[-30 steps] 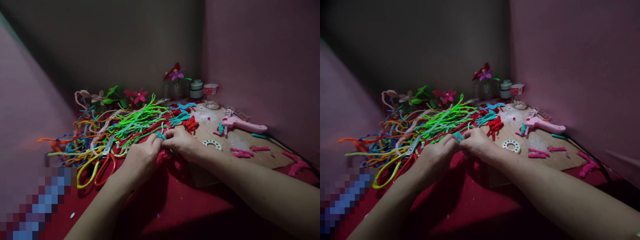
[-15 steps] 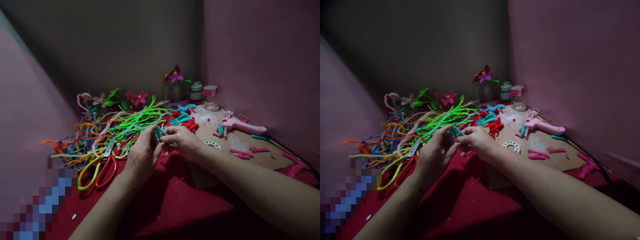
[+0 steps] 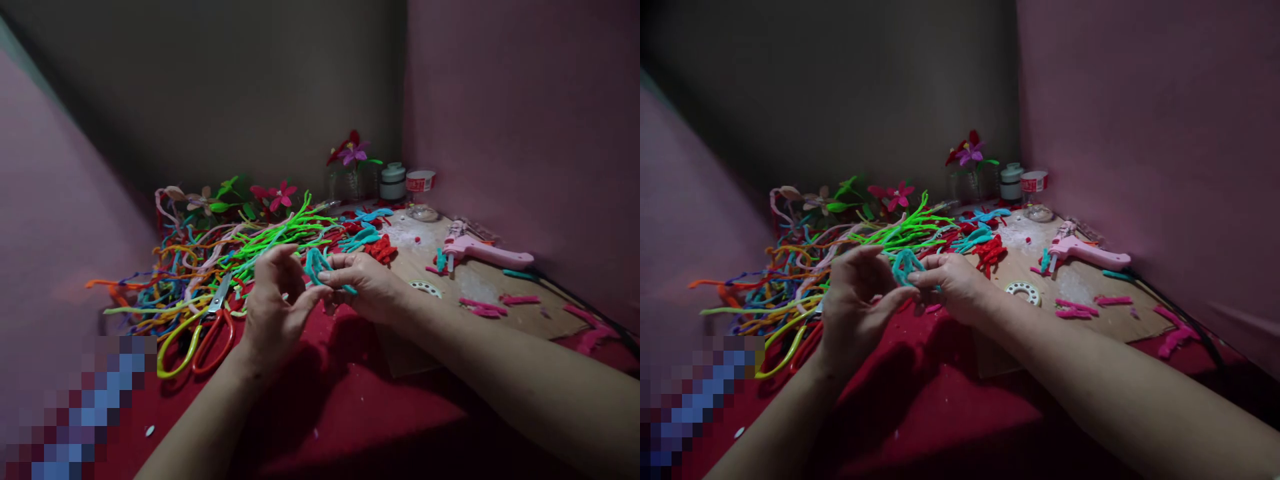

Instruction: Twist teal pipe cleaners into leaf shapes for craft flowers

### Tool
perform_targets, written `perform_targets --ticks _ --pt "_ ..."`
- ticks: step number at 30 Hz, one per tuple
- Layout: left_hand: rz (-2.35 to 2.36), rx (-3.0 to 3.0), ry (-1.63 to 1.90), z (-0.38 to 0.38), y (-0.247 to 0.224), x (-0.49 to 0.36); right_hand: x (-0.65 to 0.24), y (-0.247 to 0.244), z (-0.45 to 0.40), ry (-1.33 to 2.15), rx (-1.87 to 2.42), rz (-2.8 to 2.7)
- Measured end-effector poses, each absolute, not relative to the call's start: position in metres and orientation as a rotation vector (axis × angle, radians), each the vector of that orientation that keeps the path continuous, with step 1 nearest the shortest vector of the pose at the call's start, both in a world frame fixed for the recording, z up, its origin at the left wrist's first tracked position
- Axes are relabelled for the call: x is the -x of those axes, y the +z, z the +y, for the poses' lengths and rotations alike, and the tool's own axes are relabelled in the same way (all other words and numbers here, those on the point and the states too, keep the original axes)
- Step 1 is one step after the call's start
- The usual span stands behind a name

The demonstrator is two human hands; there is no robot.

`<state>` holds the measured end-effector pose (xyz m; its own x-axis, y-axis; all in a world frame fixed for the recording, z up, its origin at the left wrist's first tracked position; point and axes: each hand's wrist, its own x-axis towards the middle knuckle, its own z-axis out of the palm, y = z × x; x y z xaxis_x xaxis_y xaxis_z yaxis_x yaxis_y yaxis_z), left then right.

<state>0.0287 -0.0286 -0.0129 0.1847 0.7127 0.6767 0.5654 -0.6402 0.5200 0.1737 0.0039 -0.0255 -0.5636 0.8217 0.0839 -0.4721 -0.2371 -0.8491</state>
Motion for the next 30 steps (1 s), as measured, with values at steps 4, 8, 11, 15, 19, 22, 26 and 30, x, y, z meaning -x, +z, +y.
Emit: perform_targets --ticks 4,8,11,15,19,22,26,30 --pt "1.148 -2.026 1.255 -0.021 -0.006 -0.022 -0.175 -0.022 0.004 1.943 0.468 -1.057" --pt "1.291 -2.282 1.081 -0.022 -0.004 -0.021 -0.177 -0.021 0.005 1.968 0.533 -1.042" --pt "1.388 -2.466 0.976 -0.023 -0.003 -0.020 -0.176 -0.021 0.005 1.946 0.598 -1.029" --pt "1.402 -2.661 0.769 -0.020 -0.004 -0.017 -0.174 -0.021 0.004 1.937 0.693 -0.988" --pt "1.608 -2.844 0.491 -0.023 -0.009 -0.020 -0.172 -0.022 0.004 2.027 0.760 -0.867" --pt "1.807 -2.898 0.224 -0.028 -0.011 -0.026 -0.172 -0.022 0.004 2.057 0.761 -0.813" --pt "1.714 -2.848 0.228 -0.029 -0.012 -0.024 -0.173 -0.023 0.005 1.981 0.807 -0.862" --pt "1.475 -2.735 0.279 -0.025 -0.008 -0.016 -0.172 -0.026 0.006 1.852 0.850 -0.980"
